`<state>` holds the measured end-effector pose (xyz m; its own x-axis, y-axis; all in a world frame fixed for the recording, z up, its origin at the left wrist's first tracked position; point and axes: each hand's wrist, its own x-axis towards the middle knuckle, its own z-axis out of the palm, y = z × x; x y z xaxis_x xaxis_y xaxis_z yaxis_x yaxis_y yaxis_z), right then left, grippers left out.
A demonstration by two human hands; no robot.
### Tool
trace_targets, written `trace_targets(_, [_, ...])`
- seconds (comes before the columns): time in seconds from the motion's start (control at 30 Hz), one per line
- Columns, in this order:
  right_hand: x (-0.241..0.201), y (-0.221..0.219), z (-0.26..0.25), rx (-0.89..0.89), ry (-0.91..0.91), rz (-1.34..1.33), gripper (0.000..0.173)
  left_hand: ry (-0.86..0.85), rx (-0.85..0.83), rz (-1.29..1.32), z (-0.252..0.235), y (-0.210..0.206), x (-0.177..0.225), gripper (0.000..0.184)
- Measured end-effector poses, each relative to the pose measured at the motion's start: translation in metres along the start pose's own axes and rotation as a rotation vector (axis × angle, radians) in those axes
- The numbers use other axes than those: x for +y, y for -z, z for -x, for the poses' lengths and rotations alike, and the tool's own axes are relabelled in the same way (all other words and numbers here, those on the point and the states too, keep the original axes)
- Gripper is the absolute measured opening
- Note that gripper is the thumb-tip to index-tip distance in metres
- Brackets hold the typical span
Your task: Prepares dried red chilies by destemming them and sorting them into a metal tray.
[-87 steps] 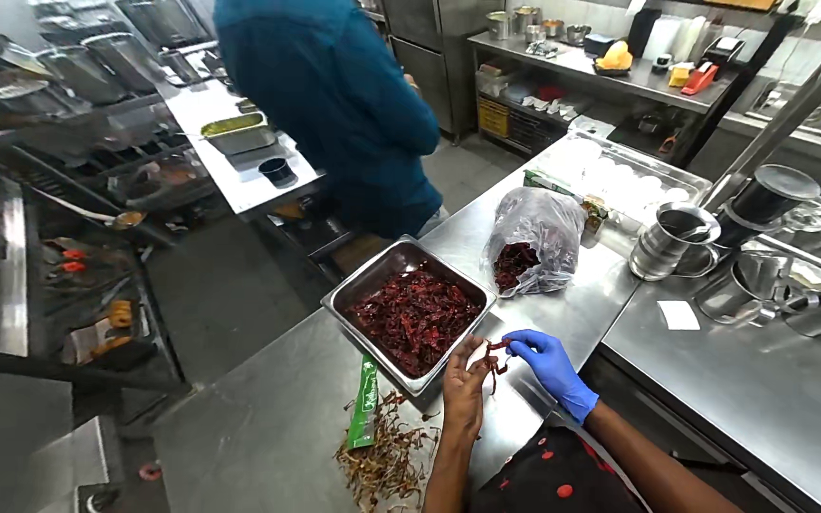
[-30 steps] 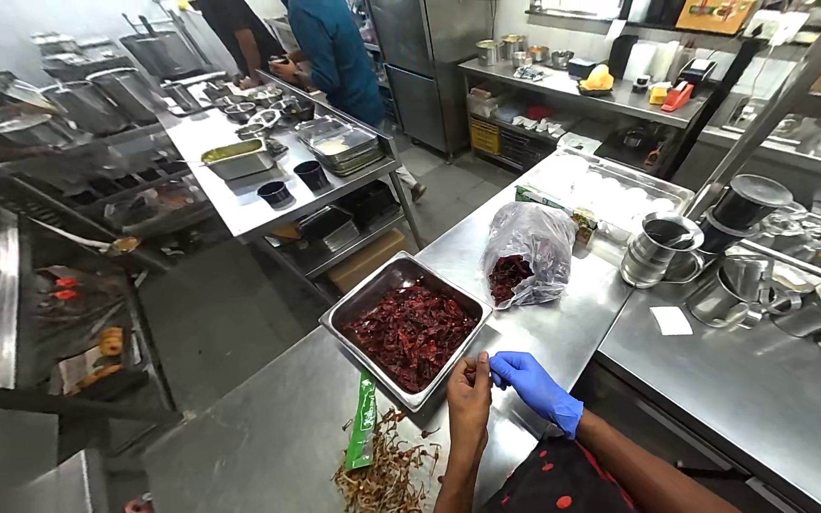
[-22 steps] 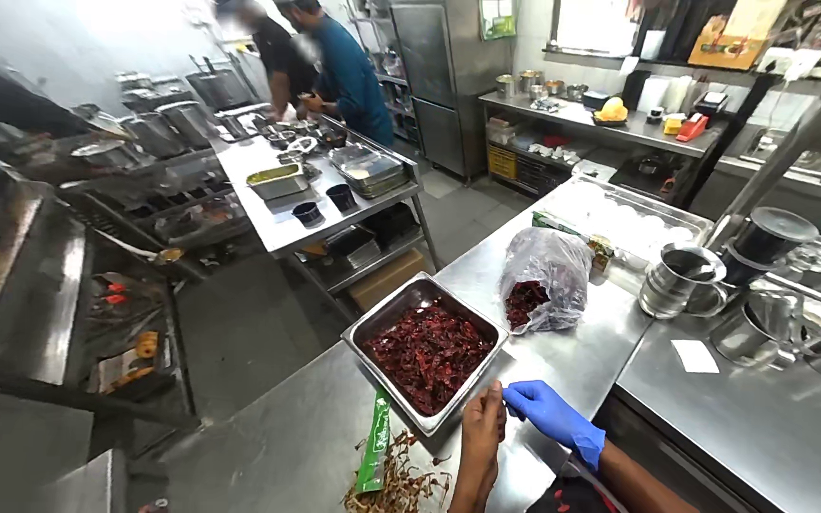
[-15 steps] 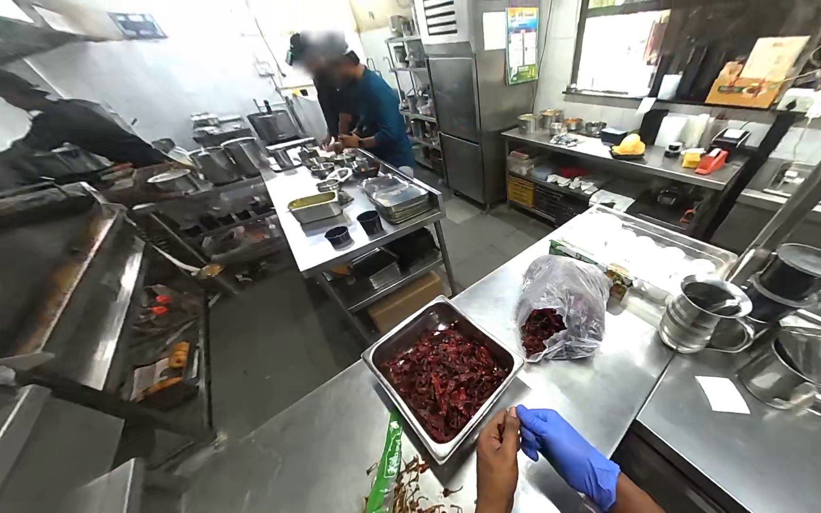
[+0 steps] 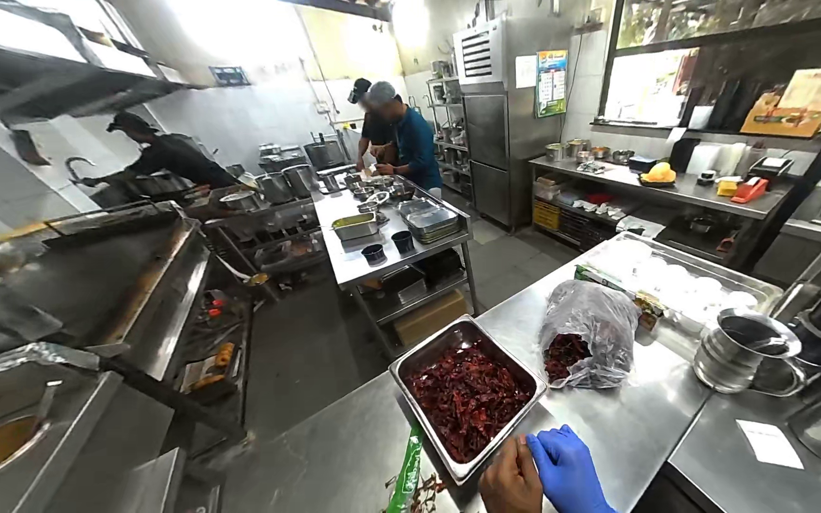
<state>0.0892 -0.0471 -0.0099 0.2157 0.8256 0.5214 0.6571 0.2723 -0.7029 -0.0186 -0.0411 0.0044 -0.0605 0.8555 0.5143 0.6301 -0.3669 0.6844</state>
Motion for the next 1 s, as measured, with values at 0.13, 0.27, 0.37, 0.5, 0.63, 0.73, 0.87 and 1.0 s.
trace_targets(0.13, [-0.003, 0.008, -0.001, -0.098, -0.279, -0.260, 0.046, -0.038, -0.009, 0.083, 0.006, -0.004, -0.001, 0.036])
trace_targets(0.27, [0.002, 0.008, -0.001, 0.089, 0.054, 0.046, 0.043, -0.111, 0.053, 0.049, 0.008, -0.009, 0.000, 0.038])
trace_targets(0.37, [0.014, 0.006, 0.000, 0.159, 0.268, 0.245, 0.036, -0.212, 0.070, 0.027, 0.007, -0.012, -0.012, 0.040])
trace_targets(0.5, [0.009, 0.004, -0.003, 0.124, 0.280, 0.220, 0.035, -0.160, -0.013, 0.199, -0.001, -0.005, -0.020, 0.040])
trace_targets(0.63, [-0.020, 0.022, -0.012, -0.231, -0.298, -0.528, 0.043, 0.310, -0.266, 0.877, -0.013, 0.015, -0.004, 0.034])
trace_targets(0.73, [-0.022, 0.025, -0.021, -0.396, -0.440, -0.804, 0.055, 0.358, -0.262, 0.975, -0.018, 0.019, -0.001, 0.037])
trace_targets(0.87, [-0.029, 0.029, -0.024, -0.439, -0.482, -0.743, 0.057, 0.215, -0.236, 0.782, -0.019, 0.019, -0.005, 0.037])
trace_targets(1.0, [-0.040, 0.029, -0.027, -0.382, -0.566, -0.662, 0.047, 0.091, -0.219, 0.632, -0.016, 0.016, -0.006, 0.034])
